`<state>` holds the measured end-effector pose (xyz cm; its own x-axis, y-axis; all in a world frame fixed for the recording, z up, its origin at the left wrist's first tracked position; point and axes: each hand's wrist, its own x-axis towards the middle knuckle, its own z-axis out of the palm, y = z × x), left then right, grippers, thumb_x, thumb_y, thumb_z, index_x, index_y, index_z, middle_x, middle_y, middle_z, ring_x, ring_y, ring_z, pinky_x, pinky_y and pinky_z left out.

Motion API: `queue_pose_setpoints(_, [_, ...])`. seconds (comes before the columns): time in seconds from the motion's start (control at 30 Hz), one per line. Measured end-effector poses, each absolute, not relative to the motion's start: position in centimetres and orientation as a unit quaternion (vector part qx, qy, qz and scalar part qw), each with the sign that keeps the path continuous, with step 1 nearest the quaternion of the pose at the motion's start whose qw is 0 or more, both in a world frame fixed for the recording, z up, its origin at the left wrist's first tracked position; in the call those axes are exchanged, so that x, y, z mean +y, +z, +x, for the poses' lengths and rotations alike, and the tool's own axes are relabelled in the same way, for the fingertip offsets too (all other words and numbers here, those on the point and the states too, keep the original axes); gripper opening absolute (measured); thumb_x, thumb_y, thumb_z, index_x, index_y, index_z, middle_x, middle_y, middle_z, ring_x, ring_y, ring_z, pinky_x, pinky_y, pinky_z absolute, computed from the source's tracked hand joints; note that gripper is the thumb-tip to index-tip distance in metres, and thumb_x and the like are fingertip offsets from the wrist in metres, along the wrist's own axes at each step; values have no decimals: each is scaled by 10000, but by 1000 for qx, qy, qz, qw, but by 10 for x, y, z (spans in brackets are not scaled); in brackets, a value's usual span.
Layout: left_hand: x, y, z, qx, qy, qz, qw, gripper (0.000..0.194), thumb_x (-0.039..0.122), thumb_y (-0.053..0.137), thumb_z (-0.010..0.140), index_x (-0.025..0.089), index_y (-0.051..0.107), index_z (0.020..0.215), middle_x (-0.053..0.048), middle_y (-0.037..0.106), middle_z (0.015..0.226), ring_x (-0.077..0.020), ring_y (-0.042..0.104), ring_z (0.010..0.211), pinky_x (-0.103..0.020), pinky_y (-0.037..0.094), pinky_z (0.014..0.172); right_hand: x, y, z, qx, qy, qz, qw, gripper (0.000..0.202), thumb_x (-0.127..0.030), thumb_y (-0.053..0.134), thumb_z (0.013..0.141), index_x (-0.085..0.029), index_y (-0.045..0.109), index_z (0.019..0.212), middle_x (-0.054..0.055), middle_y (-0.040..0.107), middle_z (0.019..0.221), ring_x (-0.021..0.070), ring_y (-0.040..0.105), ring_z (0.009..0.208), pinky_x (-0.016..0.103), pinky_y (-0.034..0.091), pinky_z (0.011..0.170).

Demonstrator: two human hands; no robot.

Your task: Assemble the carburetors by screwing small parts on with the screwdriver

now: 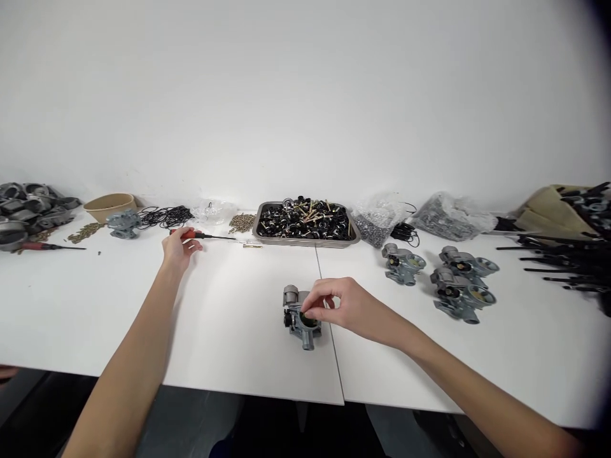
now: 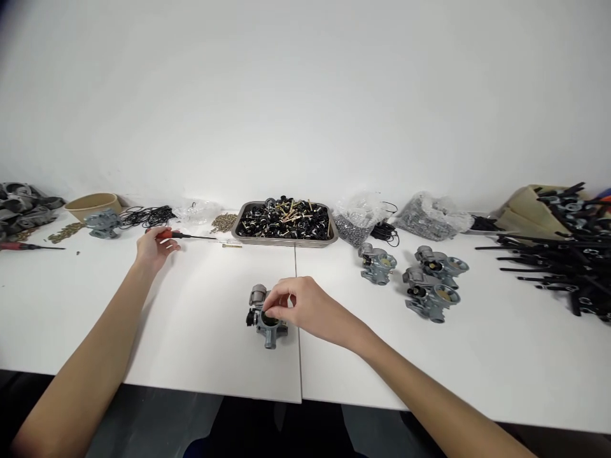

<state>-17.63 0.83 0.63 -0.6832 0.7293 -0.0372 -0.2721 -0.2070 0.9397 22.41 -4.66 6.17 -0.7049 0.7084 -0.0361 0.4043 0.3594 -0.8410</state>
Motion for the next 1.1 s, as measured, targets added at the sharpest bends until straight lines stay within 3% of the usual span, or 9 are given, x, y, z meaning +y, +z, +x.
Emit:
queue_pose_setpoints(0.17, [8, 7, -176, 532, 747, 216, 336, 113, 187, 605, 644, 101, 591, 717, -73, 665, 673, -130, 522, 402, -286, 491, 400, -48, 66, 223, -803, 467, -344, 136, 85, -231, 666, 802, -232, 743, 839, 10, 675, 826, 156, 557, 755, 287, 400, 690])
queue_pose_setpoints(0.33, [8, 6, -177, 531, 746, 217, 340, 97, 176, 603, 653, 98, 591, 709, -78, 668, 681, -134, 530, 407, -287, 490, 399, -39, 66, 217, -806, 460, -348, 135, 280, -206, 708, 746, -255, 693, 1021, -3, 558, 855, 134, 491, 721, 267, 403, 667])
queue_pose_setpoints(0.5, [8, 6, -178, 528, 748, 212, 341, 109, 172, 602, 655, 91, 596, 727, -81, 668, 682, -136, 529, 399, -289, 488, 391, -13, 68, 210, -802, 508, -311, 27, 343, -191, 758, 692, -225, 683, 1025, -34, 474, 776, 92, 398, 609, 239, 348, 576])
queue_pose_setpoints(0.6, [7, 5, -178, 523, 751, 214, 341, 129, 175, 618, 645, 85, 600, 736, -85, 669, 686, -139, 529, 397, -290, 483, 386, 3, 60, 211, -791, 552, -262, 13, 347, -258, 790, 704, -223, 685, 1033, -30, 472, 787, 85, 395, 607, 236, 336, 566])
queue_pose_setpoints(0.73, [7, 8, -176, 512, 759, 214, 340, 118, 170, 620, 642, 81, 596, 715, -99, 664, 675, -139, 533, 407, -294, 494, 409, 25, 22, 218, -660, 709, -229, 102, 375, -442, 723, 808, -217, 651, 1098, -8, 484, 832, 80, 404, 611, 239, 347, 571])
queue_pose_setpoints(0.83, [6, 14, -176, 497, 772, 213, 333, 85, 163, 609, 651, 85, 591, 678, -100, 651, 647, -141, 546, 434, -294, 505, 444, 36, -8, 221, -568, 772, -230, 168, 419, -462, 760, 779, -183, 646, 1070, -12, 472, 789, 79, 404, 603, 236, 345, 556])
queue_pose_setpoints(1.0, [0, 33, -168, 467, 790, 234, 321, 52, 142, 626, 644, 92, 615, 649, -91, 644, 653, -154, 567, 487, -293, 494, 467, 37, -19, 219, -548, 779, -244, 181, 416, -489, 727, 804, -150, 651, 1034, 8, 517, 764, 96, 448, 607, 254, 383, 552])
queue_pose_setpoints(1.1, [-5, 45, -155, 452, 786, 261, 332, 40, 131, 629, 651, 96, 629, 634, -91, 640, 658, -165, 578, 519, -288, 477, 468, 34, -16, 213, -547, 752, -274, 246, 379, -495, 719, 788, -158, 646, 944, -5, 504, 723, 105, 460, 577, 274, 397, 536])
